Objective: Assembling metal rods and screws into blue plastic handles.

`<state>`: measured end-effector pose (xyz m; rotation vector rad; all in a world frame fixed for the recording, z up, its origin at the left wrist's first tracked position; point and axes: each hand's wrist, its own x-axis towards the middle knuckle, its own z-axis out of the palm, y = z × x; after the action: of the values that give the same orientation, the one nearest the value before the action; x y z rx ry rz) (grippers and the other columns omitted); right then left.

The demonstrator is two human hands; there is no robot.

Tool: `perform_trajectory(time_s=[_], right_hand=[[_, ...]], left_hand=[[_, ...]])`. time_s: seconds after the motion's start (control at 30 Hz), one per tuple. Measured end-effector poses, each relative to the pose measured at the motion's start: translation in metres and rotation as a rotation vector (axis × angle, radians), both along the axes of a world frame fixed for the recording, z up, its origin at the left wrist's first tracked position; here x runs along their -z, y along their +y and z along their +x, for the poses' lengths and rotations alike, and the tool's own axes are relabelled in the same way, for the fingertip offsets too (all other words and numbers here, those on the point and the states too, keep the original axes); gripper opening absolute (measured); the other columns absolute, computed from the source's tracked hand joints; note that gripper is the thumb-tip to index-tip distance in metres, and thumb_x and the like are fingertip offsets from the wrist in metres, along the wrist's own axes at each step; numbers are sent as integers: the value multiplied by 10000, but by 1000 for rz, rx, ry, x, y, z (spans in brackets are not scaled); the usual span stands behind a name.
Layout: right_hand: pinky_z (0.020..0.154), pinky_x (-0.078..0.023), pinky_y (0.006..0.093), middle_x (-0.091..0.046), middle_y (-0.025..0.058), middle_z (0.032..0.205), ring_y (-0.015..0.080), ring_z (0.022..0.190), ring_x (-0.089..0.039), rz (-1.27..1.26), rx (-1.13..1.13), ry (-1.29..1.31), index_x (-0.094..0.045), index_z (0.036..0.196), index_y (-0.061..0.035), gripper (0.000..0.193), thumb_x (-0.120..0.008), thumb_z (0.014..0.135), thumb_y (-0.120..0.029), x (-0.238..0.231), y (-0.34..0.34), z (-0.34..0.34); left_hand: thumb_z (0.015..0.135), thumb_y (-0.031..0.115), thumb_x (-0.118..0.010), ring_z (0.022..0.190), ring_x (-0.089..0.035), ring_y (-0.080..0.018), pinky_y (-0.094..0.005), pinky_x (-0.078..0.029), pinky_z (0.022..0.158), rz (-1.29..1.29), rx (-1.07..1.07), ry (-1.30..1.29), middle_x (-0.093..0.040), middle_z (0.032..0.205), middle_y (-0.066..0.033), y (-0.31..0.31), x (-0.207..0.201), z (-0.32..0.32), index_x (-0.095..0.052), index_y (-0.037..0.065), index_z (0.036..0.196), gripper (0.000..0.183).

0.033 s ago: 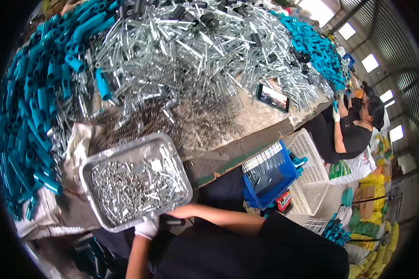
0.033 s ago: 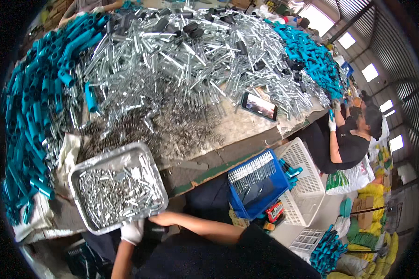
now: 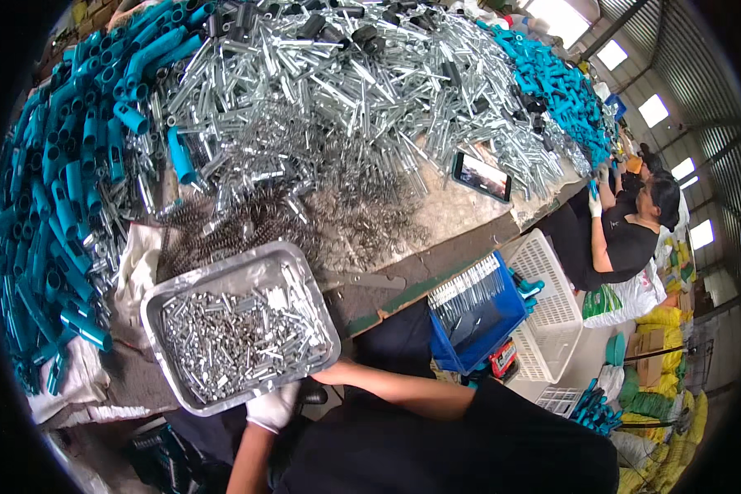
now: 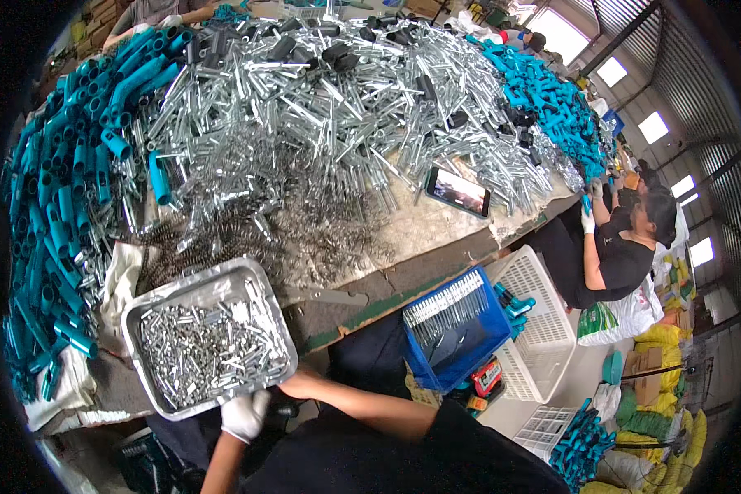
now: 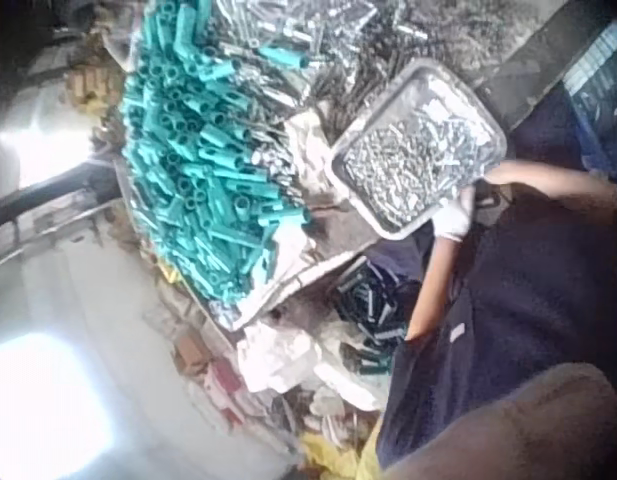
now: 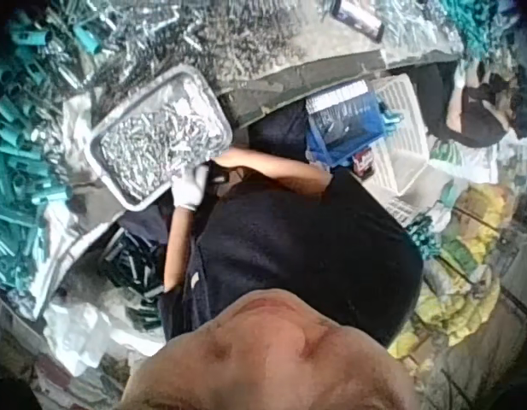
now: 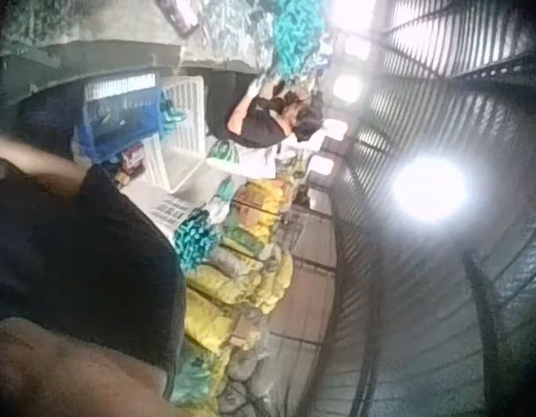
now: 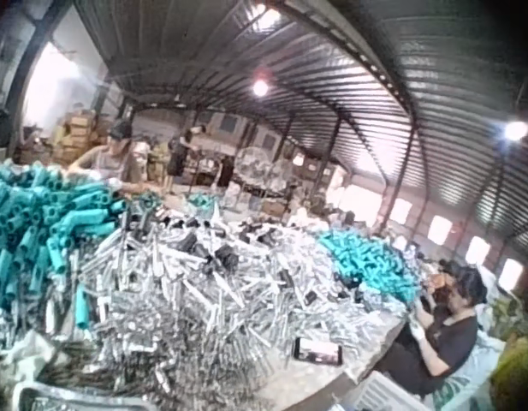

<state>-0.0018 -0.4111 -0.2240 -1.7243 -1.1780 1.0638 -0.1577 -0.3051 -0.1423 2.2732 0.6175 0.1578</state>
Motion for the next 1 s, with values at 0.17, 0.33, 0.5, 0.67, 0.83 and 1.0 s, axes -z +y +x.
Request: perform_trajectory(time_s=[0.17,0.33,0.5,0.67,0.83,1.0], right_hand=[[871,-507,483,-677,304,1038,413,965,-670,-426,-220,60,-654,1086,82,679,-569,911,-568,-91,4,-24],[880,-513,462,-648,231,1190,416,1044,-635,334,102,-351,-658,1174,-62,496,-617,909,-479,41,-7,-72],[943,-492,451,-612,208,1271,385,1128,-604,89,81,72,-605,1254,-68,517,-608,912,-457,71,-10,-93],[951,-492,451,-617,200,1262,378,1129,-606,86,269,312,-595,1257,-58,511,-598,918,-439,77,-22,-97],[959,-492,451,-623,192,1253,370,1131,-608,46,328,588,-585,1260,-47,504,-589,923,-422,79,-8,-86],[966,-493,451,-628,183,1244,362,1132,-610,5,317,914,-575,1264,-36,498,-579,929,-404,64,-44,-46]], left_hand=[[884,412,-610,1160,-570,-389,-465,-400,1033,-47,297,158,-649,1172,-239,-16,4,35,-664,22,1147,473],[869,419,-615,1135,-584,-384,-461,-417,1008,-200,476,111,-656,1154,-233,-48,25,73,-670,32,1128,469],[855,427,-621,1109,-598,-379,-457,-435,983,-307,620,78,-663,1136,-227,-61,36,92,-675,41,1109,465],[840,434,-627,1084,-613,-373,-454,-452,958,-435,713,37,-670,1117,-221,-89,62,99,-681,50,1090,461],[826,442,-633,1059,-627,-368,-450,-470,934,-545,659,-7,-678,1099,-215,-103,75,98,-686,60,1071,457],[811,449,-639,1034,-641,-362,-446,-487,909,-565,542,-10,-685,1081,-209,-51,108,67,-692,69,1052,453]])
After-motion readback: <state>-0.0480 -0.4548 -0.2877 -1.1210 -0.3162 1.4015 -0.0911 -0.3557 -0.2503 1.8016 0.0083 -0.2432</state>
